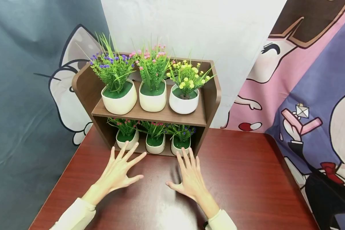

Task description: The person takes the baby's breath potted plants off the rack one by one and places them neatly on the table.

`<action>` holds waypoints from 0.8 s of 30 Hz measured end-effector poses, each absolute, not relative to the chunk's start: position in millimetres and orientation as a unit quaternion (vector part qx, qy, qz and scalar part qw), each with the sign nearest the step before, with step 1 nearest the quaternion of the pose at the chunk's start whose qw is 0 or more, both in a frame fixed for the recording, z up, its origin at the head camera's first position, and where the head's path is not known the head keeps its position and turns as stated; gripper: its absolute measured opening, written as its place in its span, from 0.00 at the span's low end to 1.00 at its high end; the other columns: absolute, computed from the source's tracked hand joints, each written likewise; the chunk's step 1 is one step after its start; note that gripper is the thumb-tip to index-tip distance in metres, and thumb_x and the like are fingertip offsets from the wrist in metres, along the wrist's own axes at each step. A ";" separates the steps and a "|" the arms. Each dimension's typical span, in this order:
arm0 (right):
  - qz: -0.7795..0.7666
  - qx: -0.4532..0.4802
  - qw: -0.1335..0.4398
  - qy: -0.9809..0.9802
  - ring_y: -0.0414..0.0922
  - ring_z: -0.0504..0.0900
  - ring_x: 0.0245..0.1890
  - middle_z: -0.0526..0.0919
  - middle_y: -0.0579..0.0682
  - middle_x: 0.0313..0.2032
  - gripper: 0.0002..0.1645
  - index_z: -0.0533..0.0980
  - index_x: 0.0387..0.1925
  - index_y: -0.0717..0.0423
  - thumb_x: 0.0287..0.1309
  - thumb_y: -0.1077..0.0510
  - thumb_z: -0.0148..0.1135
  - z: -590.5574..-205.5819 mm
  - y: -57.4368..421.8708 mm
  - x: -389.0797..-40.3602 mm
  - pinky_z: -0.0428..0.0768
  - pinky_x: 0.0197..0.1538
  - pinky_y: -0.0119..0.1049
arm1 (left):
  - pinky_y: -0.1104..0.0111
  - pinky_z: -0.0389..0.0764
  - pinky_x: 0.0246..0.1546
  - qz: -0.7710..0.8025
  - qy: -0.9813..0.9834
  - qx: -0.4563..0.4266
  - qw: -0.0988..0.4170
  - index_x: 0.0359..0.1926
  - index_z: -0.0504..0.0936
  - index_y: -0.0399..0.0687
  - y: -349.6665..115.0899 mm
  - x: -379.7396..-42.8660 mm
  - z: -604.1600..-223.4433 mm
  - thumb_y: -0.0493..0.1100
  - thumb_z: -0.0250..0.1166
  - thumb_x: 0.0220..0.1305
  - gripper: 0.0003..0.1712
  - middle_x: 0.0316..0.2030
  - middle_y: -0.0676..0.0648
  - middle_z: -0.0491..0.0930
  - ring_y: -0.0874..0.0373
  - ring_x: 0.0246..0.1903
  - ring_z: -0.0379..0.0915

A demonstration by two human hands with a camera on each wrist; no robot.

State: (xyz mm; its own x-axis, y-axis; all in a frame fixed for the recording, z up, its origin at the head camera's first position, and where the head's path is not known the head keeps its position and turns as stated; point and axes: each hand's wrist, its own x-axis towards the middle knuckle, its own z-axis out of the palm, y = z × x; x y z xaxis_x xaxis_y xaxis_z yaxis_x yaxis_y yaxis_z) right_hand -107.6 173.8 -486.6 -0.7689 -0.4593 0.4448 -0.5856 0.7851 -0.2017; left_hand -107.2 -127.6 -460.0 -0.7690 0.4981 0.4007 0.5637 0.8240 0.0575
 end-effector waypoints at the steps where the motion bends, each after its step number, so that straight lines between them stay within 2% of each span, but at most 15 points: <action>1: 0.171 0.280 0.190 -0.925 0.61 0.46 0.68 0.49 0.57 0.70 0.65 0.53 0.70 0.59 0.39 0.22 0.56 -486.8 173.7 -107.4 0.50 0.58 0.65 | 0.31 0.41 0.53 -0.087 -0.934 -0.288 0.194 0.66 0.64 0.70 -129.1 -104.1 -453.3 0.74 0.56 0.48 0.43 0.71 0.50 0.47 0.45 0.69 0.34; 5: 0.183 0.270 0.186 -0.927 0.58 0.43 0.69 0.47 0.53 0.71 0.63 0.54 0.69 0.58 0.40 0.23 0.56 -487.4 173.8 -104.5 0.50 0.59 0.65 | 0.32 0.46 0.52 -0.119 -0.909 -0.317 0.242 0.65 0.67 0.66 -136.5 -89.7 -418.6 0.72 0.53 0.53 0.40 0.70 0.48 0.50 0.42 0.69 0.38; 8: 0.194 0.267 0.188 -0.925 0.58 0.42 0.69 0.47 0.55 0.71 0.63 0.55 0.69 0.59 0.40 0.23 0.56 -487.9 173.9 -101.9 0.51 0.58 0.65 | 0.36 0.56 0.52 -0.175 -0.876 -0.316 0.320 0.63 0.72 0.58 -142.2 -86.3 -389.0 0.69 0.53 0.57 0.36 0.67 0.43 0.58 0.38 0.66 0.47; 11: 0.204 0.272 0.202 -0.918 0.59 0.43 0.69 0.50 0.57 0.70 0.63 0.55 0.69 0.60 0.40 0.24 0.57 -487.7 173.4 -102.5 0.54 0.57 0.65 | 0.42 0.69 0.45 -0.215 -0.845 -0.272 0.408 0.60 0.75 0.52 -149.2 -90.7 -359.0 0.65 0.55 0.58 0.34 0.63 0.40 0.65 0.37 0.62 0.56; 13: 0.207 0.275 0.208 -0.916 0.59 0.44 0.69 0.51 0.58 0.70 0.63 0.55 0.69 0.61 0.41 0.23 0.56 -487.2 171.8 -104.3 0.56 0.56 0.65 | 0.44 0.71 0.43 -0.232 -0.830 -0.228 0.453 0.59 0.76 0.49 -155.5 -97.3 -340.5 0.64 0.57 0.58 0.34 0.61 0.39 0.68 0.37 0.59 0.60; 15: 0.210 0.279 0.212 -0.913 0.59 0.45 0.68 0.52 0.58 0.69 0.63 0.56 0.68 0.62 0.41 0.23 0.56 -486.2 168.8 -106.6 0.57 0.56 0.64 | 0.46 0.69 0.46 -0.253 -0.818 -0.190 0.480 0.58 0.76 0.49 -164.0 -107.1 -324.8 0.62 0.57 0.58 0.32 0.59 0.38 0.70 0.39 0.58 0.62; 19: 0.222 0.292 0.213 -0.906 0.60 0.47 0.68 0.56 0.62 0.67 0.62 0.57 0.67 0.64 0.42 0.24 0.57 -486.1 160.6 -105.4 0.59 0.56 0.62 | 0.50 0.60 0.55 -0.316 -0.801 -0.120 0.493 0.58 0.75 0.46 -180.1 -129.5 -308.8 0.52 0.61 0.57 0.29 0.58 0.39 0.69 0.43 0.58 0.62; 22: 0.239 0.296 0.207 -0.901 0.60 0.49 0.67 0.57 0.64 0.66 0.62 0.57 0.67 0.64 0.41 0.25 0.58 -486.6 153.7 -100.1 0.58 0.59 0.59 | 0.52 0.56 0.59 -0.359 -0.800 -0.064 0.477 0.61 0.71 0.46 -186.5 -143.7 -309.9 0.46 0.63 0.56 0.31 0.62 0.39 0.63 0.47 0.61 0.57; 24: 0.242 0.293 0.202 -0.902 0.61 0.51 0.67 0.57 0.63 0.66 0.62 0.57 0.67 0.64 0.41 0.25 0.59 -485.9 150.1 -97.5 0.59 0.59 0.57 | 0.54 0.55 0.60 -0.373 -0.798 -0.038 0.472 0.64 0.68 0.45 -188.6 -156.3 -309.6 0.46 0.63 0.56 0.33 0.62 0.39 0.59 0.47 0.61 0.56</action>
State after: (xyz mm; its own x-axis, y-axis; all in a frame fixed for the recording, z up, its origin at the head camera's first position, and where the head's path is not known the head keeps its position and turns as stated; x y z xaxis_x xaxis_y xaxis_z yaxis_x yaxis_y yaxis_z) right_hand -97.5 150.1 -485.9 -0.7462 -0.4312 0.5072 -0.6273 0.7105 -0.3189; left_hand -156.3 -188.6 -309.6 -0.5508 -0.2914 0.7821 0.4128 0.7193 0.5587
